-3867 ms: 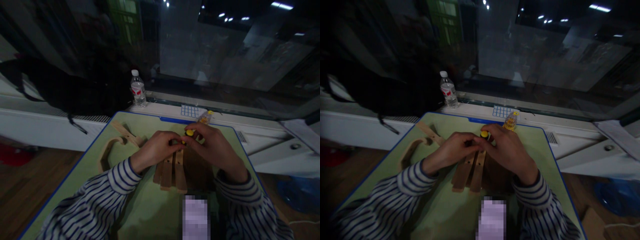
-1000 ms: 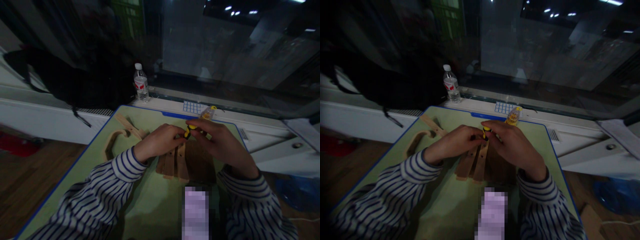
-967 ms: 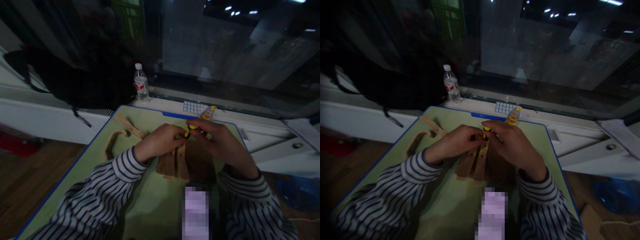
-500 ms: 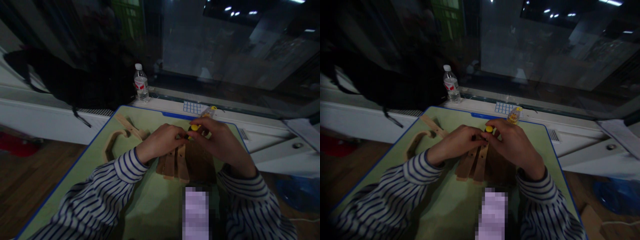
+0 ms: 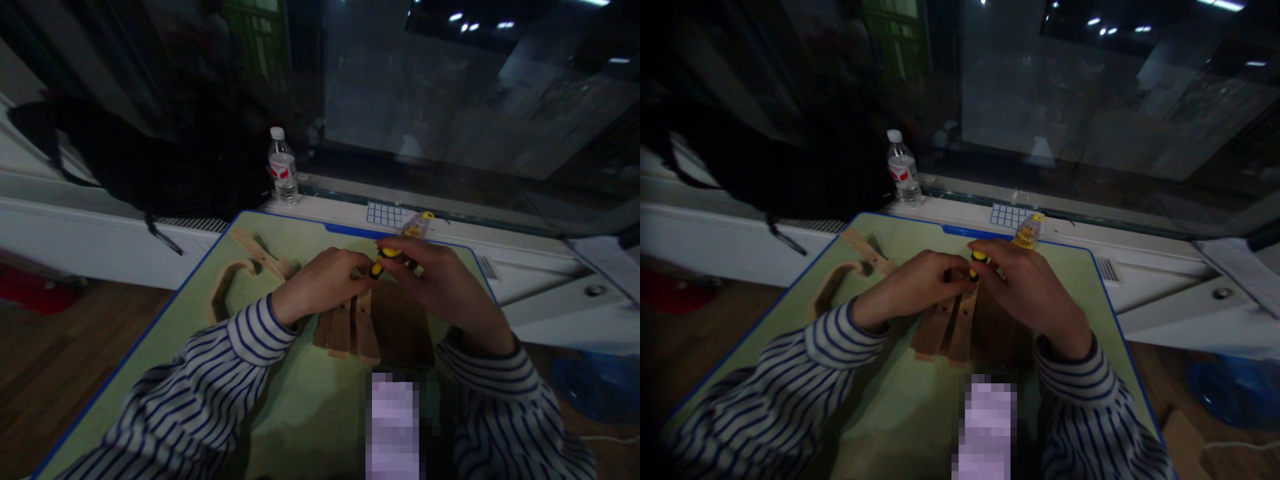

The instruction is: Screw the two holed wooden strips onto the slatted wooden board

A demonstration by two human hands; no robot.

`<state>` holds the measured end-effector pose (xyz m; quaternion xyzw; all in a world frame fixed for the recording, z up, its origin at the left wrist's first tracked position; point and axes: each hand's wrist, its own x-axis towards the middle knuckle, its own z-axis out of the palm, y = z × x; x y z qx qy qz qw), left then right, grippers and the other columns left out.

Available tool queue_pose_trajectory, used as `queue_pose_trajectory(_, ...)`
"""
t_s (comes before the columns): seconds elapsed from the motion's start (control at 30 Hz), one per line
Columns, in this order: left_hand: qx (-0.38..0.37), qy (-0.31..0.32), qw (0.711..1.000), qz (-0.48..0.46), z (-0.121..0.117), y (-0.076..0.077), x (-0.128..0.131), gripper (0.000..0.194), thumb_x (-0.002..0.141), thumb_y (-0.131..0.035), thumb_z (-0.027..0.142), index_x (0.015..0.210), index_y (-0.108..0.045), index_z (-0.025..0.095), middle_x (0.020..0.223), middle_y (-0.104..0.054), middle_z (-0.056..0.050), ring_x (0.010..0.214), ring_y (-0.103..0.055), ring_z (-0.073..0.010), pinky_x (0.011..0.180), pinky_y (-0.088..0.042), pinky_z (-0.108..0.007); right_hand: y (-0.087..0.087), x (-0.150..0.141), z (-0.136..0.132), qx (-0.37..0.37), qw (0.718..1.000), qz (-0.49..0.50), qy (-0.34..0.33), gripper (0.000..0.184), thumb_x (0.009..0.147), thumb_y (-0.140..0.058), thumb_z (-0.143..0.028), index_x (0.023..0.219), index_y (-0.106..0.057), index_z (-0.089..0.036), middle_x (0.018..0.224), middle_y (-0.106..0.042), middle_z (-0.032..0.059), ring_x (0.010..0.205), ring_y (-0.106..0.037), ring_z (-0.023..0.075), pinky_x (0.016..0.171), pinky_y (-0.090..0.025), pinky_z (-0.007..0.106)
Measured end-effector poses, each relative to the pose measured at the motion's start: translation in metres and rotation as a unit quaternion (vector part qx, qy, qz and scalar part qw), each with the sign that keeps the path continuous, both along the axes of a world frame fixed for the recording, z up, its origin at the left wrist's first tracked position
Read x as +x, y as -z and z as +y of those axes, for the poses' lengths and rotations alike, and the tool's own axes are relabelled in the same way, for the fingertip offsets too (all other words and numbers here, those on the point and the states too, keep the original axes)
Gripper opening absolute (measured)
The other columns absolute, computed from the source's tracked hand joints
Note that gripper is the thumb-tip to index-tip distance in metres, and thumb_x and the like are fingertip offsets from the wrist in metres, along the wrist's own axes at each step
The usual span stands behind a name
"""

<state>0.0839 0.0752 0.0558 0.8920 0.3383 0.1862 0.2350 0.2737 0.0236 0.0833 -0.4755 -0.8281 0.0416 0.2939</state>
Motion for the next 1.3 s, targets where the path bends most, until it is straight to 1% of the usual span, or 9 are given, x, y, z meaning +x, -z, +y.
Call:
queue_pose_trajectory(0.1,0.005,-0.021,1.0,-0.002,-0.0013,-0.0003,0.001,0.019,0.084,-0.062,0.034,0.095,-0.07,0.02,0.087,-0.073,-0.002,0.074,-0.065,-0.0162,0.065,-0.042,-0.025,0.0019,-0.0005,0.0019,0.015,0.999,-0.012,0.027,0.025,0.09,-0.057,-0.031,0.111,-0.062,-0.019,0.105,-0.072,0.0072,0.092,-0.068,0.0208,0.079,-0.053,0.034)
queue_pose_trajectory(0.23,0.011,-0.025,1.0,0.006,-0.0025,-0.0004,0.0024,0.019,0.085,-0.062,0.035,0.092,-0.07,0.019,0.084,-0.073,-0.003,0.073,-0.066,-0.0163,0.063,-0.042,-0.025,0.002,-0.0001,0.0024,0.02,0.999,-0.013,0.04,0.024,0.088,-0.059,-0.035,0.106,-0.063,-0.019,0.099,-0.072,0.0064,0.083,-0.069,0.0206,0.072,-0.053,0.034)
queue_pose_trajectory(0.37,0.017,-0.019,1.0,0.006,-0.0027,-0.0013,0.0022,0.018,0.087,-0.06,0.033,0.091,-0.07,0.019,0.083,-0.073,-0.003,0.073,-0.066,-0.016,0.061,-0.041,-0.024,-0.0004,-0.0009,0.0,0.0,1.0,0.002,0.031,0.03,0.088,-0.059,-0.034,0.114,-0.062,-0.019,0.098,-0.071,0.0052,0.074,-0.067,0.0165,0.068,-0.053,0.031)
queue_pose_trajectory(0.5,0.014,-0.004,1.0,0.009,-0.002,-0.0012,0.0013,0.017,0.089,-0.058,0.03,0.094,-0.071,0.02,0.083,-0.073,-0.003,0.074,-0.066,-0.0162,0.061,-0.04,-0.024,-0.0043,-0.0016,-0.0043,-0.026,0.999,0.024,0.009,0.038,0.088,-0.058,-0.027,0.125,-0.056,-0.018,0.108,-0.07,0.0058,0.081,-0.066,0.0153,0.074,-0.053,0.029)
queue_pose_trajectory(0.7,0.011,0.007,1.0,0.017,-0.0005,0.001,0.0,0.017,0.089,-0.057,0.028,0.088,-0.071,0.019,0.078,-0.072,-0.003,0.066,-0.064,-0.0144,0.059,-0.039,-0.024,-0.0045,-0.0008,-0.0059,-0.02,1.0,0.014,-0.011,0.03,0.09,-0.052,-0.019,0.119,-0.06,-0.02,0.115,-0.069,0.0042,0.102,-0.065,0.017,0.086,-0.051,0.029)
queue_pose_trajectory(0.8,0.01,0.002,1.0,0.004,-0.0007,-0.0002,-0.0009,0.018,0.088,-0.058,0.03,0.093,-0.07,0.019,0.082,-0.073,-0.002,0.069,-0.065,-0.0146,0.061,-0.04,-0.024,-0.0024,-0.0001,-0.0046,-0.012,1.0,0.012,-0.003,0.026,0.091,-0.053,-0.023,0.115,-0.062,-0.02,0.111,-0.07,0.0047,0.098,-0.066,0.0175,0.082,-0.051,0.029)
queue_pose_trajectory(1.0,0.002,-0.01,1.0,-0.01,-0.0012,-0.0039,-0.0002,0.019,0.085,-0.061,0.034,0.094,-0.071,0.02,0.089,-0.074,-0.001,0.078,-0.067,-0.0158,0.066,-0.044,-0.024,0.0009,-0.0005,-0.0013,0.003,0.999,0.015,0.036,0.022,0.088,-0.06,-0.032,0.107,-0.062,-0.02,0.094,-0.07,0.0032,0.069,-0.064,0.0141,0.064,-0.049,0.028)
queue_pose_trajectory(1.13,0.011,-0.019,1.0,0.006,-0.0023,-0.0058,0.0014,0.018,0.086,-0.061,0.032,0.094,-0.071,0.02,0.085,-0.074,-0.002,0.074,-0.067,-0.0158,0.064,-0.042,-0.024,0.0013,-0.0016,0.0001,0.001,0.999,0.019,0.036,0.022,0.087,-0.061,-0.033,0.104,-0.062,-0.02,0.091,-0.068,0.0037,0.071,-0.064,0.0151,0.064,-0.05,0.028)
queue_pose_trajectory(1.3,0.002,-0.006,1.0,0.011,-0.0025,-0.0055,0.0014,0.02,0.089,-0.057,0.031,0.095,-0.071,0.019,0.085,-0.074,-0.003,0.073,-0.066,-0.0155,0.062,-0.041,-0.023,-0.003,-0.0017,-0.0046,-0.025,0.999,0.036,0.006,0.036,0.088,-0.057,-0.027,0.123,-0.056,-0.021,0.105,-0.069,0.0058,0.076,-0.065,0.0155,0.074,-0.054,0.032)
